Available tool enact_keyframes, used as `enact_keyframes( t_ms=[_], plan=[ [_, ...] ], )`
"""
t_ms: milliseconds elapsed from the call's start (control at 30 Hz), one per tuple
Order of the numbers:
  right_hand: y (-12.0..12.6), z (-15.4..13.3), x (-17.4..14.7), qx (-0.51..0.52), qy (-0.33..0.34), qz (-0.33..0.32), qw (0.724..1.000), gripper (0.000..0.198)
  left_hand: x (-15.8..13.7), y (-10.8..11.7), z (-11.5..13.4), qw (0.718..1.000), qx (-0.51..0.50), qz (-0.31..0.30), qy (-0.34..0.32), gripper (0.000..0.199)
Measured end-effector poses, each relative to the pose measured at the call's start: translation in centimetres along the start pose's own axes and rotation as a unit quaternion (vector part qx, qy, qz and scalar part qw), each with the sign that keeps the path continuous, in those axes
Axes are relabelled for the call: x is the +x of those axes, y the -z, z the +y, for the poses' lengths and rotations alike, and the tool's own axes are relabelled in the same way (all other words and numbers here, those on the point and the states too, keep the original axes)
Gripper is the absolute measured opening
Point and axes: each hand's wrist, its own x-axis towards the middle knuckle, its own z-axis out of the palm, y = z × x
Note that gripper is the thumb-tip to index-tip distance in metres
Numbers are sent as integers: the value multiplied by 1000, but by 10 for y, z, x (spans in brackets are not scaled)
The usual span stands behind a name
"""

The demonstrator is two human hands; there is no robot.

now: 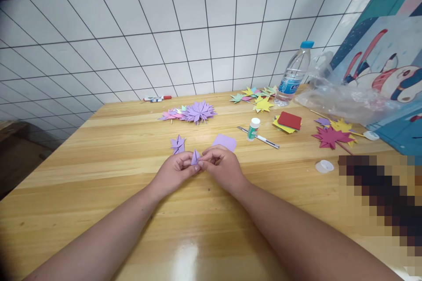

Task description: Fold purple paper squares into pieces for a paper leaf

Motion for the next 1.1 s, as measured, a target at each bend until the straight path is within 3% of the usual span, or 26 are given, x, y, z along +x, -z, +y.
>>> enact_keyframes(
  t_ms=[267,467,800,1000,1100],
  plan=[
    [0,-1,-1,21,9,-9,1000,7,0,-1,7,999,-35,2,9,22],
    [1,-4,0,96,-36,-40,994,16,0,-1,8,999,-35,-14,30,25],
    [2,2,0,1,-6,-49,999,8,1,1,4,999,-36,5,28,30],
    [5,-5,1,-15,6,-72,997,24,1,3,5,996,-85,-12,15,35],
    [5,-4,1,-14,-13,-81,997,21,0,4,4,996,-91,-17,15,35]
  ],
)
